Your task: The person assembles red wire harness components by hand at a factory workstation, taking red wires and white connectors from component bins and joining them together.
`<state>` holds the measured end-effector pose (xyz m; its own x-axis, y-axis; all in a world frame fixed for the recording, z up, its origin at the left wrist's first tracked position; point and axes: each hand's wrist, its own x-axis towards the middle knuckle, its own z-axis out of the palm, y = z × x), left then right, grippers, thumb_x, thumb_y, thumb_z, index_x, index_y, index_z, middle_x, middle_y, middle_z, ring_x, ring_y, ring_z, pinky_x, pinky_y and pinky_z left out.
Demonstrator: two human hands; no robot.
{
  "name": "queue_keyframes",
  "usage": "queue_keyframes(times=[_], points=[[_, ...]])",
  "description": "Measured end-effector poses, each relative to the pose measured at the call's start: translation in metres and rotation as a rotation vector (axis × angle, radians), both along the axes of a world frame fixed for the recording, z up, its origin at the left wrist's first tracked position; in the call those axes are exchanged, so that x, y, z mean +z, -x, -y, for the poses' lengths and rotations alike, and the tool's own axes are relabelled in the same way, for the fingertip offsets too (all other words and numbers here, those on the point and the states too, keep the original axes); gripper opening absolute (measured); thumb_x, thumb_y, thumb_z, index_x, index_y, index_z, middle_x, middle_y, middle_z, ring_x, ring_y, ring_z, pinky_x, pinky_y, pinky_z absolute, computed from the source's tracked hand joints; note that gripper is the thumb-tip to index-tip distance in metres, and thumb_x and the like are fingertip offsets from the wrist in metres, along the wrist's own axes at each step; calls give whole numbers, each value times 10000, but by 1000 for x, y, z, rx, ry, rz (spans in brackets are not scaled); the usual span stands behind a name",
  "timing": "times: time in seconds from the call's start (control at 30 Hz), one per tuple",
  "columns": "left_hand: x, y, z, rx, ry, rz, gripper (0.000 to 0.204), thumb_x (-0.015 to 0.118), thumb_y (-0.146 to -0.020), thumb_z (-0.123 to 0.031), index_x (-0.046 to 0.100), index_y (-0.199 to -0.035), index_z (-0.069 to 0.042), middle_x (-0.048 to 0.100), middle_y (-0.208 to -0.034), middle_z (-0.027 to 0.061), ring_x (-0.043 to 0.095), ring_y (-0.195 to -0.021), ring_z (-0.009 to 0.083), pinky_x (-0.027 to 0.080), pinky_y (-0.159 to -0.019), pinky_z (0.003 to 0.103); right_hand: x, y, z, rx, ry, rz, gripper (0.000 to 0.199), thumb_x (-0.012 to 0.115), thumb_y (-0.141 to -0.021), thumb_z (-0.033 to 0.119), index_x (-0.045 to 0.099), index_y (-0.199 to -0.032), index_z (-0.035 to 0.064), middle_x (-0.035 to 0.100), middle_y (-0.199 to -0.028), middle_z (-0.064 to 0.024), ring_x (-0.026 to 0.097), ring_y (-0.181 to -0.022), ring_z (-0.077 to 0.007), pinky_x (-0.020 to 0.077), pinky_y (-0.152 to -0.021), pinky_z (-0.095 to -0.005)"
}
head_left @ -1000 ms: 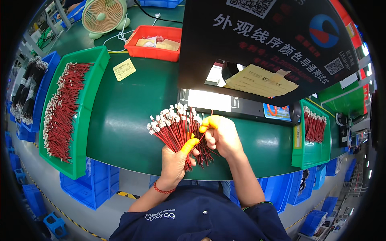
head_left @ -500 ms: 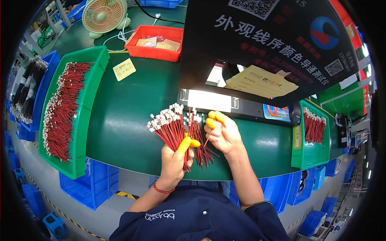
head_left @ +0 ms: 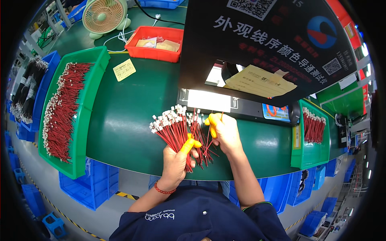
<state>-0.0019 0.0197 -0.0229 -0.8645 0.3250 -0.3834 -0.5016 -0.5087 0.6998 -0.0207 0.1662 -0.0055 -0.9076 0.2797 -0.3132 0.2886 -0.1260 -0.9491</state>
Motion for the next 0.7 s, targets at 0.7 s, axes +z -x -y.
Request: queue_keyframes(times=[0.7], points=[[2,-3,-1,-11,-28,29,192,518,-843,-109,481,-991,7,588,-845,129,571,-585,118,442,-362,193,8,-10,11,184,33,-54,244,466,-864,209,539,-765,-2,472,-598,-26,432,-482,-75,357,-428,-208]])
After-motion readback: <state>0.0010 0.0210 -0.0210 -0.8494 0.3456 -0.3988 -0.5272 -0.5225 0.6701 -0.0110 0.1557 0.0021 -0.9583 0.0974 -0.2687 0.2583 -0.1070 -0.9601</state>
